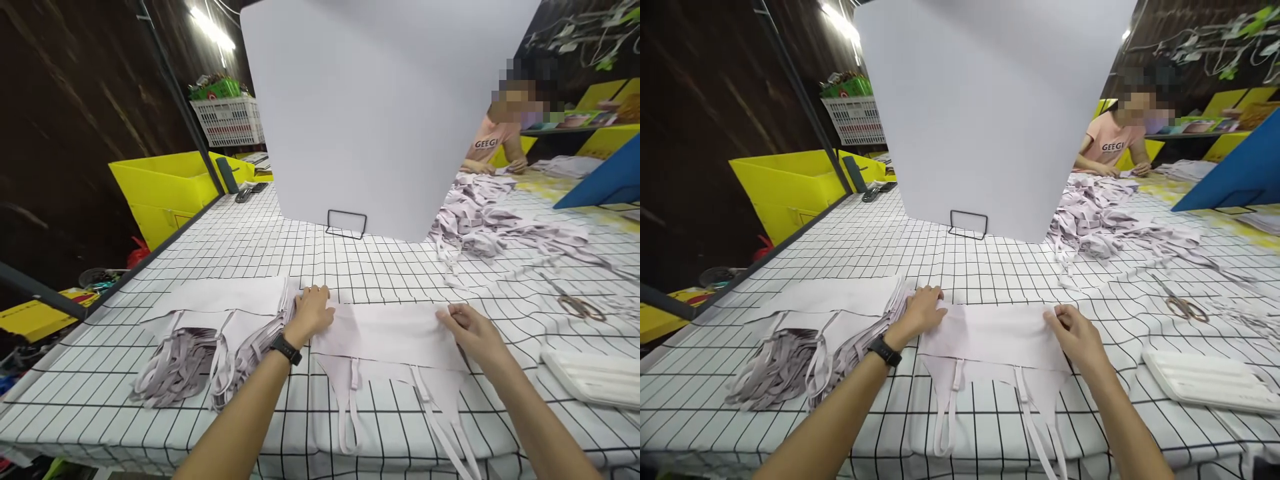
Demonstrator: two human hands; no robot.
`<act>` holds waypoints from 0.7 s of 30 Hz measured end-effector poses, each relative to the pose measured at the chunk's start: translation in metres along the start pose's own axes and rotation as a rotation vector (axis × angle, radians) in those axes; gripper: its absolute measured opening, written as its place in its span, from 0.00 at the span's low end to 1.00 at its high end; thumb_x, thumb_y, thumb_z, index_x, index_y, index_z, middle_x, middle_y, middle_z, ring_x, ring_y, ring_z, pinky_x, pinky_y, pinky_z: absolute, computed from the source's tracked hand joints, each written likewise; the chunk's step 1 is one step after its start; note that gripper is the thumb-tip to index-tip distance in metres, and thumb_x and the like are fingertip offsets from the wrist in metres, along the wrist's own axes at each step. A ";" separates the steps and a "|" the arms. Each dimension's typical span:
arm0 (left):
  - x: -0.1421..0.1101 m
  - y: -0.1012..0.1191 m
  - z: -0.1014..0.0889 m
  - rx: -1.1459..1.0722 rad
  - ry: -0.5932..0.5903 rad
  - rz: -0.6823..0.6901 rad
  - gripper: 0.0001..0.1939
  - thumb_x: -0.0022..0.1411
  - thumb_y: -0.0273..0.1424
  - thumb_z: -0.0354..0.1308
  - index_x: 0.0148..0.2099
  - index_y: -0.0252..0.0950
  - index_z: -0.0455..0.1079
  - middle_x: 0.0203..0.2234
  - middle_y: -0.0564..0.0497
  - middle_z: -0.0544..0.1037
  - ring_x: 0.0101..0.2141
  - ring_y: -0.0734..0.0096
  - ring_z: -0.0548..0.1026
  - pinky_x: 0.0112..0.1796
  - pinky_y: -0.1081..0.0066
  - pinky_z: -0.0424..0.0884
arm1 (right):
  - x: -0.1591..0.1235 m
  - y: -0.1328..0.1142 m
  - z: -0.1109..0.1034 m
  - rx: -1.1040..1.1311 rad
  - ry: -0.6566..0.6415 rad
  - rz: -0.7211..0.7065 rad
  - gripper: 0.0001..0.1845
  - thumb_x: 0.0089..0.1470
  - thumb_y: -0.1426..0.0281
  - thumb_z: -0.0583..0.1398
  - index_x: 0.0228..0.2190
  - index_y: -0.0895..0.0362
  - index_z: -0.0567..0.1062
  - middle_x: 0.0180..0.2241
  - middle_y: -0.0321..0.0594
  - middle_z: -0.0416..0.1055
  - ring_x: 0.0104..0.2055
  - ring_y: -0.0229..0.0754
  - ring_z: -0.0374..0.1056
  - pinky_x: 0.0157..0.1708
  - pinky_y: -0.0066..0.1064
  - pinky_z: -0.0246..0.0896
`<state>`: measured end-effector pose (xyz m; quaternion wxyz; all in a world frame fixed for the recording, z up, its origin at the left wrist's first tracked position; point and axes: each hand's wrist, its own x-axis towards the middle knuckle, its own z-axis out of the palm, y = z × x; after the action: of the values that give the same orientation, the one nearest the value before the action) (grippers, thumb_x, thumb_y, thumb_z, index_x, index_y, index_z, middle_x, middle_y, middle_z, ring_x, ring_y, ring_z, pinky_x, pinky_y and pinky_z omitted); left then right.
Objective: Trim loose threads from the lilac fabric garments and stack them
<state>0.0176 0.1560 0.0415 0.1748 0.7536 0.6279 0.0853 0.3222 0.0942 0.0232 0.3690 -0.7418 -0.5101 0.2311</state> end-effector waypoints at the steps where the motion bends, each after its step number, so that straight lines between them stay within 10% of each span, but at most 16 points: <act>1: 0.001 -0.001 0.000 -0.033 0.002 0.000 0.08 0.61 0.28 0.59 0.43 0.37 0.67 0.47 0.41 0.74 0.52 0.49 0.69 0.50 0.51 0.66 | -0.005 0.000 -0.003 0.029 0.002 -0.005 0.19 0.51 0.47 0.58 0.29 0.50 0.68 0.20 0.31 0.68 0.23 0.41 0.61 0.26 0.33 0.55; 10: -0.016 -0.003 -0.008 -0.495 0.113 0.057 0.07 0.54 0.20 0.55 0.29 0.37 0.63 0.28 0.51 0.75 0.35 0.65 0.74 0.37 0.67 0.69 | -0.033 -0.011 -0.041 0.287 0.057 0.128 0.30 0.38 0.51 0.71 0.41 0.56 0.81 0.37 0.49 0.83 0.46 0.61 0.77 0.40 0.42 0.73; 21: -0.064 -0.011 -0.041 -0.905 0.136 0.144 0.05 0.49 0.26 0.63 0.31 0.35 0.70 0.31 0.50 0.76 0.33 0.70 0.73 0.36 0.70 0.70 | -0.074 -0.028 -0.079 0.374 0.245 0.041 0.19 0.30 0.55 0.74 0.26 0.49 0.80 0.33 0.46 0.80 0.42 0.57 0.77 0.41 0.42 0.77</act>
<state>-0.0190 0.1018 0.0810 0.4382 0.6359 0.4834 0.4122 0.3344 0.0068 0.0919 0.5548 -0.6931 -0.3944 0.2372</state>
